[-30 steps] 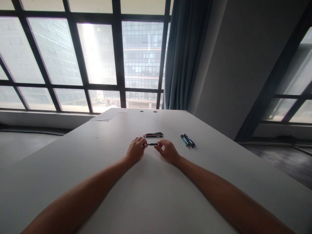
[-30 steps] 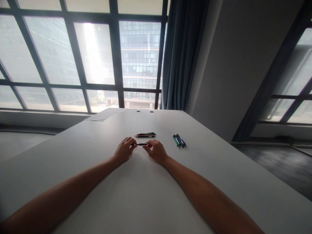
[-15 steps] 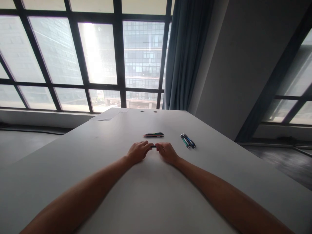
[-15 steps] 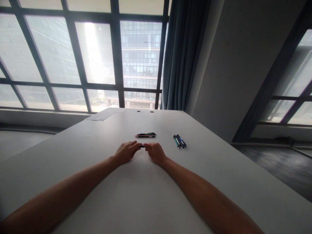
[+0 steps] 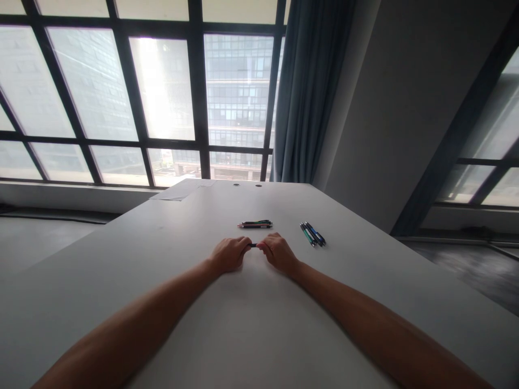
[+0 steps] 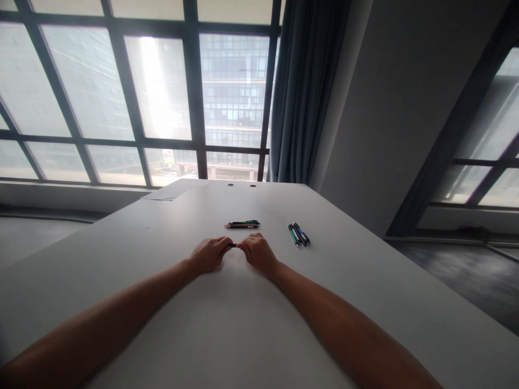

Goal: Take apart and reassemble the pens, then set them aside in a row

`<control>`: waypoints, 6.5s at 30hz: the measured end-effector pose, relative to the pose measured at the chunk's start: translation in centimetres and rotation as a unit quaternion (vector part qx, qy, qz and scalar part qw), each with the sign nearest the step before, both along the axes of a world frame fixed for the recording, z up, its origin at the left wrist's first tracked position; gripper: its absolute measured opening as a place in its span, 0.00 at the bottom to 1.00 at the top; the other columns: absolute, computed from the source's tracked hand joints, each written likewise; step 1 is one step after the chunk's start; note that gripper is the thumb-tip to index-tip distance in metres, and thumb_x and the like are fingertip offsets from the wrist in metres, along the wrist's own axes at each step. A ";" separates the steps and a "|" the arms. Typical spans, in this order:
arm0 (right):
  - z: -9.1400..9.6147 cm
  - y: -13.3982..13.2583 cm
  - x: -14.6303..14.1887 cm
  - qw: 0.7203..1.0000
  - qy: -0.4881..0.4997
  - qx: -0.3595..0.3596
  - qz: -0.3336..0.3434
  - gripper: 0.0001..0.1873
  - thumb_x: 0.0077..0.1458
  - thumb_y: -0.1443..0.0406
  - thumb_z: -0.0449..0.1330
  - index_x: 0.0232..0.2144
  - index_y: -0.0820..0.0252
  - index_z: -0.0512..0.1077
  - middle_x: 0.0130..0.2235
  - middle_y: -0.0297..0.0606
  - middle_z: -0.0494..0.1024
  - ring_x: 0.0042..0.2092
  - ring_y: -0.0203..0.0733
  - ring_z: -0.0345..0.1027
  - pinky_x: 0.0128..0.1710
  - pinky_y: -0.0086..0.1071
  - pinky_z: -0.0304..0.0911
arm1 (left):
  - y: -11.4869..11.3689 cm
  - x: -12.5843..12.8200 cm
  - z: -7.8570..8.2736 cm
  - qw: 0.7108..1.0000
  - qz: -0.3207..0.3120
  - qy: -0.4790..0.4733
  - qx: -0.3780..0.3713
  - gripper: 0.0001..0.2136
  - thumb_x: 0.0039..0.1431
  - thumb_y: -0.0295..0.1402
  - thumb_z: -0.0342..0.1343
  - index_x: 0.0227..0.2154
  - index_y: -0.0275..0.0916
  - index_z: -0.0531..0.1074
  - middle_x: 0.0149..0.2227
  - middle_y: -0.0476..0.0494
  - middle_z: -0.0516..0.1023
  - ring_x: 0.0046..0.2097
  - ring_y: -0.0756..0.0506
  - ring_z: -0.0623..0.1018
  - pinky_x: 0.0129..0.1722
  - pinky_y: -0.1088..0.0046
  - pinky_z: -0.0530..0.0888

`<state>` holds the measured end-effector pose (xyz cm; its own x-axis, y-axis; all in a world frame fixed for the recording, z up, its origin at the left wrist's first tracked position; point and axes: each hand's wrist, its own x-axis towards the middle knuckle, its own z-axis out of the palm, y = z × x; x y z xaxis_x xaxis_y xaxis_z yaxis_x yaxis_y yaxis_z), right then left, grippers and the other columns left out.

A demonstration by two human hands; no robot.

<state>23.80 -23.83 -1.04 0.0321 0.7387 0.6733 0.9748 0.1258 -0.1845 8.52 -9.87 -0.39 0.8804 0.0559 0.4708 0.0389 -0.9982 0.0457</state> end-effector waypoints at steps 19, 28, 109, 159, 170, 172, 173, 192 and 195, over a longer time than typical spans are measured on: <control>-0.4 0.2 -0.1 0.996 0.062 -0.009 -0.057 0.13 0.63 0.57 0.52 0.34 0.60 0.70 0.31 0.38 0.77 0.33 0.40 0.68 0.39 0.34 0.58 | 0.3 0.5 -0.6 0.998 0.046 -0.034 -0.021 0.09 0.66 0.35 0.43 0.40 0.42 0.68 0.37 0.45 0.78 0.37 0.45 0.77 0.33 0.72 0.68; -0.5 0.3 -0.2 0.996 0.077 -0.005 -0.049 0.14 0.65 0.59 0.49 0.33 0.59 0.69 0.32 0.38 0.76 0.34 0.40 0.69 0.40 0.35 0.59 | 0.3 0.6 -0.6 0.998 0.056 -0.030 -0.023 0.10 0.67 0.35 0.42 0.40 0.42 0.68 0.37 0.45 0.78 0.36 0.45 0.77 0.31 0.72 0.68; 0.0 -0.2 -0.3 0.991 0.082 -0.010 -0.102 0.07 0.50 0.70 0.56 0.33 0.57 0.71 0.28 0.33 0.75 0.29 0.37 0.66 0.32 0.29 0.59 | 0.1 0.5 -0.4 0.995 0.090 0.021 -0.035 0.10 0.66 0.35 0.43 0.42 0.43 0.68 0.39 0.44 0.78 0.40 0.44 0.77 0.36 0.70 0.69; -1.1 0.4 8.3 0.947 0.065 -0.112 -0.293 0.10 0.54 0.67 0.57 0.33 0.60 0.78 0.38 0.41 0.79 0.41 0.42 0.69 0.44 0.30 0.59 | -0.2 0.3 0.0 0.992 0.108 0.041 -0.041 0.10 0.66 0.35 0.43 0.43 0.42 0.68 0.41 0.44 0.79 0.41 0.43 0.78 0.38 0.69 0.70; -1.5 0.5 8.7 0.951 0.068 -0.101 -0.285 0.10 0.52 0.69 0.56 0.35 0.63 0.76 0.39 0.42 0.78 0.42 0.44 0.68 0.44 0.32 0.59 | 0.0 0.4 -0.1 0.993 0.101 0.036 -0.044 0.10 0.66 0.34 0.43 0.42 0.41 0.68 0.41 0.44 0.79 0.41 0.44 0.78 0.37 0.70 0.70; -1.2 0.4 8.3 0.957 0.061 -0.074 -0.275 0.13 0.50 0.72 0.55 0.37 0.64 0.75 0.39 0.43 0.77 0.43 0.44 0.68 0.44 0.33 0.59 | -0.1 0.4 -0.2 0.993 0.100 0.034 -0.046 0.10 0.66 0.34 0.43 0.42 0.41 0.68 0.41 0.44 0.79 0.41 0.44 0.78 0.38 0.70 0.70; -1.1 0.3 7.9 0.961 0.055 -0.052 -0.264 0.14 0.49 0.73 0.54 0.38 0.64 0.74 0.39 0.43 0.77 0.43 0.44 0.68 0.44 0.33 0.59 | -0.1 0.4 -0.2 0.993 0.099 0.033 -0.047 0.10 0.66 0.34 0.43 0.42 0.41 0.68 0.41 0.44 0.79 0.41 0.44 0.78 0.38 0.70 0.70; -0.4 0.3 0.8 0.999 0.047 -0.005 -0.002 0.04 0.57 0.66 0.58 0.33 0.59 0.74 0.32 0.38 0.76 0.34 0.39 0.69 0.39 0.35 0.62 | -0.1 0.2 0.1 0.995 0.087 0.035 -0.034 0.11 0.65 0.39 0.43 0.41 0.42 0.68 0.39 0.44 0.79 0.41 0.44 0.77 0.37 0.70 0.69; -0.2 0.2 0.2 0.999 0.043 -0.004 0.033 0.04 0.57 0.67 0.58 0.32 0.59 0.73 0.31 0.37 0.75 0.34 0.39 0.68 0.37 0.33 0.62 | -0.4 0.1 0.3 0.994 0.104 0.036 -0.027 0.19 0.62 0.51 0.45 0.39 0.41 0.70 0.37 0.42 0.80 0.38 0.42 0.78 0.35 0.70 0.69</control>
